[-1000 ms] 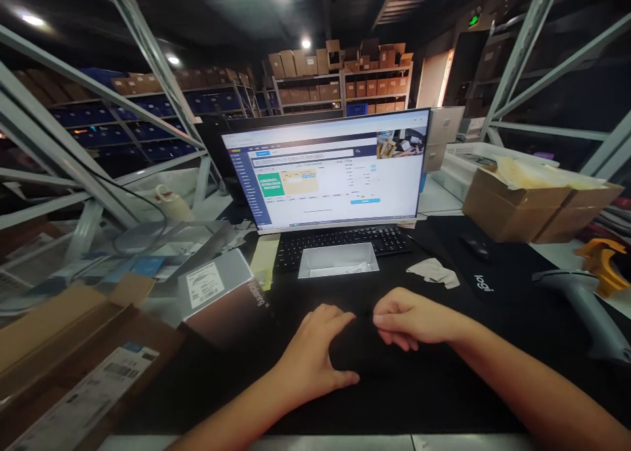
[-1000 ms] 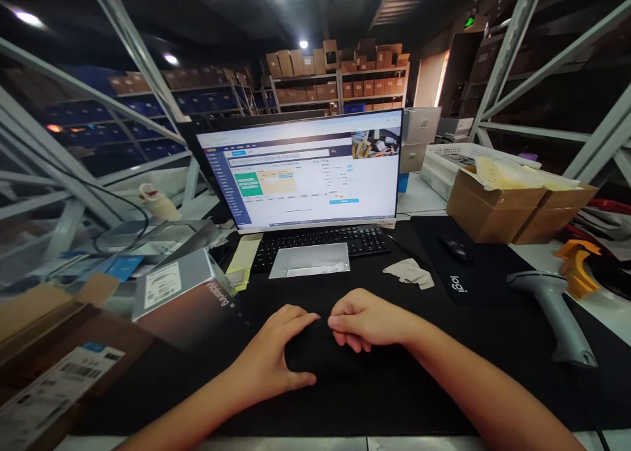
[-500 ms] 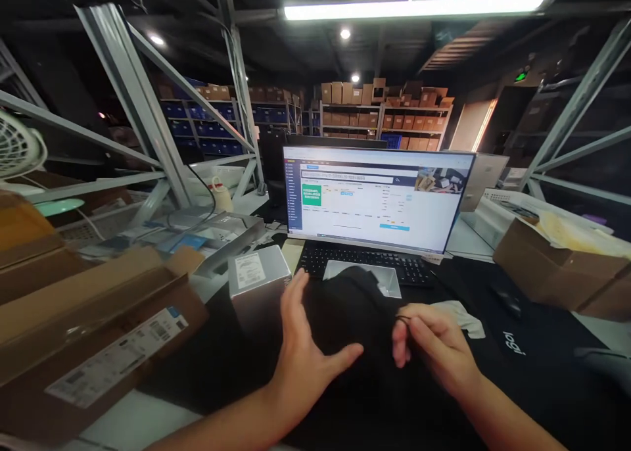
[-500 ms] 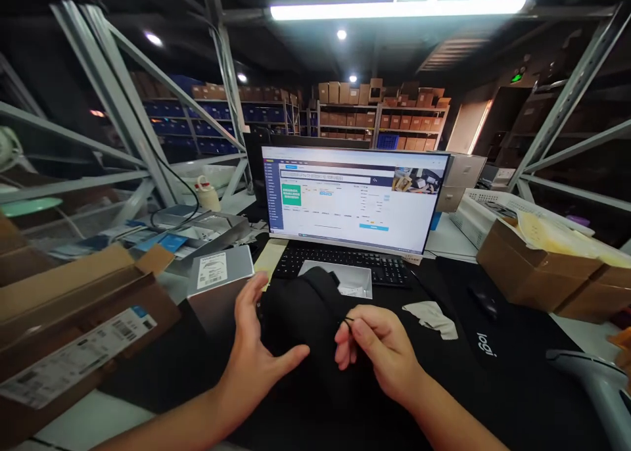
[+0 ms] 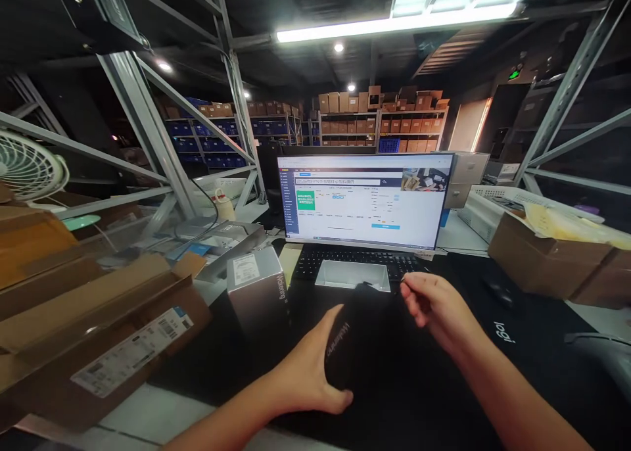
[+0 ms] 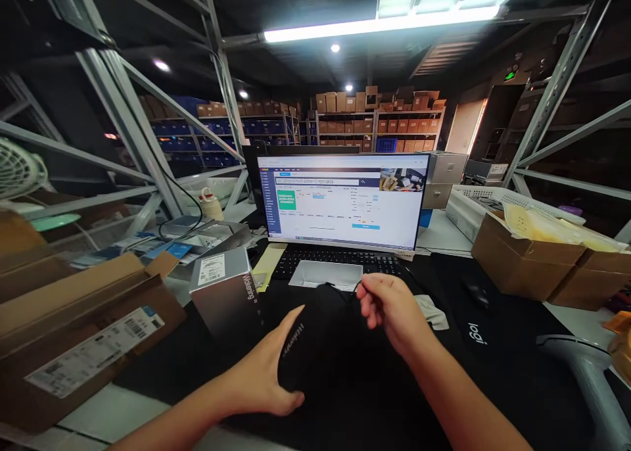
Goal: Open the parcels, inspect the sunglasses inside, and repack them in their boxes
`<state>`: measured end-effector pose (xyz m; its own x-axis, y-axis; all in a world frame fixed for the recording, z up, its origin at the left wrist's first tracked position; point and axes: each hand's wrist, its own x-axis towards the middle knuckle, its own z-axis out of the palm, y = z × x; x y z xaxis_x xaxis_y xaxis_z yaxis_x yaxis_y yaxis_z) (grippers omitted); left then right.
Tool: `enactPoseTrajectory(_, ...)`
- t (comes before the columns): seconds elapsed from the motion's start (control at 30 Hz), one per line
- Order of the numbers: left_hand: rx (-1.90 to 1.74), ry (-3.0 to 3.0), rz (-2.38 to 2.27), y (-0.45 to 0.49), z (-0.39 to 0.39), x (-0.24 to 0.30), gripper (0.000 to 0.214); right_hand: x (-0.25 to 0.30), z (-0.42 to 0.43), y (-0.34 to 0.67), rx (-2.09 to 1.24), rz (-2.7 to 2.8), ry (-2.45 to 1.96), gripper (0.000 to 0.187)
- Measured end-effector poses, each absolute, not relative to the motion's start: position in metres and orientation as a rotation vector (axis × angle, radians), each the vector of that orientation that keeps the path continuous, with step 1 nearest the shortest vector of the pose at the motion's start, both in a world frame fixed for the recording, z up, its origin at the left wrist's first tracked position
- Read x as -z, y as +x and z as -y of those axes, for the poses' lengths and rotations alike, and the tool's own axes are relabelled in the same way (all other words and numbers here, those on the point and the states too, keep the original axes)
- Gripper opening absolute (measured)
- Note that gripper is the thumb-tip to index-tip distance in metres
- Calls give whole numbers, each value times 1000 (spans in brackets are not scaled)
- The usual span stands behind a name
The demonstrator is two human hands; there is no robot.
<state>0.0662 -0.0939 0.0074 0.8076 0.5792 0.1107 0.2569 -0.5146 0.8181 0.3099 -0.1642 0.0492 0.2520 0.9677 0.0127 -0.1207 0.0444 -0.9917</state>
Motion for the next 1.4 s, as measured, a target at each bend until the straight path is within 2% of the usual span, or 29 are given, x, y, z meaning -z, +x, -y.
enactPoseTrajectory(0.27,-246,2655,-479,77,105,-25,117,-38,142,338,-842,1219,-1419,48)
enactPoseTrajectory(0.37,-351,2748,-583,80,110,-30,113,-48,161,355,-780,1400,-1394,32)
enactPoseTrajectory(0.4,-428,2759,-639,82,111,-32,112,-51,168,358,-808,1508,-1337,36)
enactPoseTrajectory(0.5,-671,2842,-811,96,106,-41,106,-56,179,354,-814,1789,-1177,83)
enactPoseTrajectory(0.57,-767,2896,-848,107,96,-47,104,-53,175,346,-659,1753,-1206,98)
enactPoseTrajectory(0.7,-879,2782,-696,121,62,-44,115,-46,160,355,-466,1419,-1348,83)
enactPoseTrajectory(0.77,-918,2654,-766,120,40,-29,113,-49,160,377,-394,1239,-1384,78)
enactPoseTrajectory(0.93,-926,2446,-1117,110,-9,28,46,-63,179,428,-214,805,-1337,79)
enactPoseTrajectory(1.0,-904,2414,-1130,107,-20,44,27,-67,185,435,-199,720,-1316,82)
enactPoseTrajectory(1.07,-890,2398,-1115,105,-28,52,25,-69,188,436,-209,683,-1298,83)
enactPoseTrajectory(1.2,-923,2397,-1094,99,-24,57,34,-72,187,430,-334,654,-1233,76)
enactPoseTrajectory(1.3,-963,2427,-1078,88,1,57,38,-75,187,424,-455,643,-1197,71)
enactPoseTrajectory(1.4,-1052,2522,-1127,74,45,56,31,-77,192,415,-552,717,-1266,67)
